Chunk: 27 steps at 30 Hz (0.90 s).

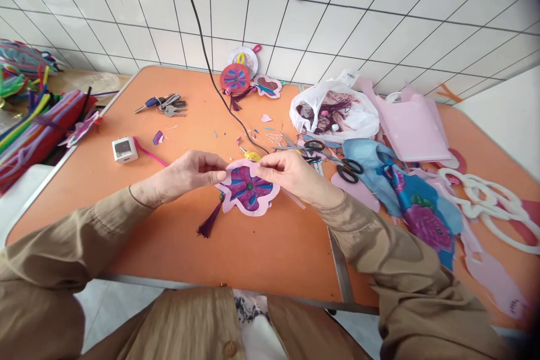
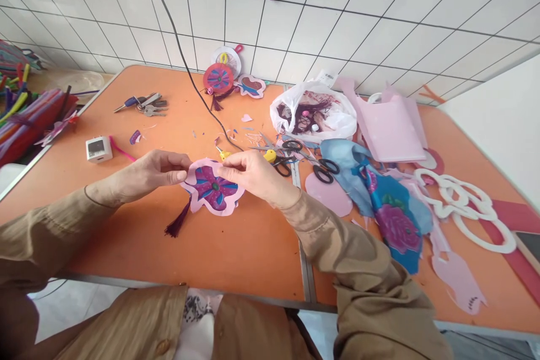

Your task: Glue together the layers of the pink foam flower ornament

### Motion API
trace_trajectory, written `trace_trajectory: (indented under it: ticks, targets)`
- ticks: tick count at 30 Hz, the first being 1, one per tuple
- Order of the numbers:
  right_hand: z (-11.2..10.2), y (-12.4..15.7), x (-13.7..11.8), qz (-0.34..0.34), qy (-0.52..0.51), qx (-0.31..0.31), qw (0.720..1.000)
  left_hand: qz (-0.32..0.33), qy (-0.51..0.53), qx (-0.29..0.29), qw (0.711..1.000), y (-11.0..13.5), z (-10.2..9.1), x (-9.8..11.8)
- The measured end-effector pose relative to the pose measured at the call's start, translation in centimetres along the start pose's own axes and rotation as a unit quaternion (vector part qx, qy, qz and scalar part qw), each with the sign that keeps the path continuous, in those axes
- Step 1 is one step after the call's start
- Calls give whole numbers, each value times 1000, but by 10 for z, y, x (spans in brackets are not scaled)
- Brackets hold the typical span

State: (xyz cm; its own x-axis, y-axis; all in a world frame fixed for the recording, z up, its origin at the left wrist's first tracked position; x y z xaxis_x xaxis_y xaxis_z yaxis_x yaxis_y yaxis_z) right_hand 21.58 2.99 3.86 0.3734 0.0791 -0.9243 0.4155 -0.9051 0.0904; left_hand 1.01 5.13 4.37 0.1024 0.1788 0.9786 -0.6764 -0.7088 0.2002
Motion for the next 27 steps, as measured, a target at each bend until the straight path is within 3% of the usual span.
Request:
trace_trajectory:
  ticks: [5,8,15,20,27]
  targets:
    - [-3,-1,0,22,-45,21,999,-24,124,-31,992,-7,11,-8]
    - [-3,0,0,24,-64,-1,998,-54,167,0,984,-10,16,-17]
    - [-3,-2,3,28,-39,-11,999,-74,167,11,983,-10,19,-21]
    - [-2,-1,1,17,-70,-52,996,-67,138,9,988,-11,17,-18]
    - [-3,-4,3,7,-25,-2,1000,-65,101,15,993,-11,16,-13]
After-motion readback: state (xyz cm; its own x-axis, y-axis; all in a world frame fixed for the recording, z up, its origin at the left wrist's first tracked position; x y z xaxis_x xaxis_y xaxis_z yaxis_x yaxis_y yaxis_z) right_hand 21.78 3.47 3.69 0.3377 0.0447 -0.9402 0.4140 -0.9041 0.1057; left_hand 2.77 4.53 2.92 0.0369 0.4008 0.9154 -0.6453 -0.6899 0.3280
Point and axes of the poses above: each hand's wrist, its own y-axis away from the middle knuckle, its own z-axis out of the palm, x = y × z, the point moved 3 cm from there along -y, towards the middle knuckle, and after that the axes turned 9 degrees about y, right-handed, at the moved point
